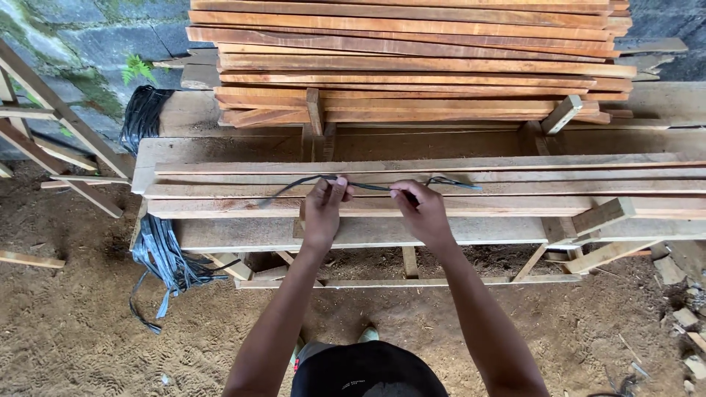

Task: Organizing thin wood planks into a small stack and tying them together with rubber strips to form a bundle.

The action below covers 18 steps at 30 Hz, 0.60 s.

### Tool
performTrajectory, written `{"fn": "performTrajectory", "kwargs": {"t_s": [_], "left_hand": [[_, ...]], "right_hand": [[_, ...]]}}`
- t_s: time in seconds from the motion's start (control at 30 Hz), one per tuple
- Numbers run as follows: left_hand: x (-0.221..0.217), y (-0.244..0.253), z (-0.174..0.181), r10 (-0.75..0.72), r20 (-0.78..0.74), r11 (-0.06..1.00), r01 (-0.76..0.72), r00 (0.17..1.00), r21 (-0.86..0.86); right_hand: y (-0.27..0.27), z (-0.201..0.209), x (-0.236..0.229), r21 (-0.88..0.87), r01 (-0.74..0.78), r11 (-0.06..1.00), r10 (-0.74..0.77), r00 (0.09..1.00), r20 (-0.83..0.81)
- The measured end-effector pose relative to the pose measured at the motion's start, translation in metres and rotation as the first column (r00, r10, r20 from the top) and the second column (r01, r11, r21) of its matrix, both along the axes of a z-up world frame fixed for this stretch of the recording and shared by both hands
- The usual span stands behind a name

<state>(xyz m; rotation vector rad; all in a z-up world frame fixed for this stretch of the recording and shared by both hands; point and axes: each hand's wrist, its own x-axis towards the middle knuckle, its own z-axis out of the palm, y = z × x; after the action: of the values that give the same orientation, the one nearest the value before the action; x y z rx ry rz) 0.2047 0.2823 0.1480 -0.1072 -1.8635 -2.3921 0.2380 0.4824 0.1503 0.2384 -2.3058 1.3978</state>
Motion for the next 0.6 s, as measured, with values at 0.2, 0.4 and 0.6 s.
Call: {"fn": "performTrajectory", "kwargs": {"t_s": [0.2, 0.4, 0.6], "left_hand": [[-0.013, 0.001, -0.005, 0.043, -0.027, 0.995, -0.040, 0.999, 0.093], [-0.015, -0.010, 0.004, 0.050, -0.091, 0.998, -0.048, 0.995, 0.030], [-0.013, -0.013, 0.011, 0.062, -0.083, 0.998, -0.059, 0.995, 0.030]], "right_hand": [[0.034, 0.005, -0.006, 0.061, 0.042, 0.997, -0.037, 0.995, -0.088], [0.058, 0.017, -0.004, 0.058, 0.120, 0.991, -0.120, 0.993, -0.009], [0.042, 0.052, 0.002, 0.099, 0.086, 0.991, -0.106, 0.970, 0.219]]}}
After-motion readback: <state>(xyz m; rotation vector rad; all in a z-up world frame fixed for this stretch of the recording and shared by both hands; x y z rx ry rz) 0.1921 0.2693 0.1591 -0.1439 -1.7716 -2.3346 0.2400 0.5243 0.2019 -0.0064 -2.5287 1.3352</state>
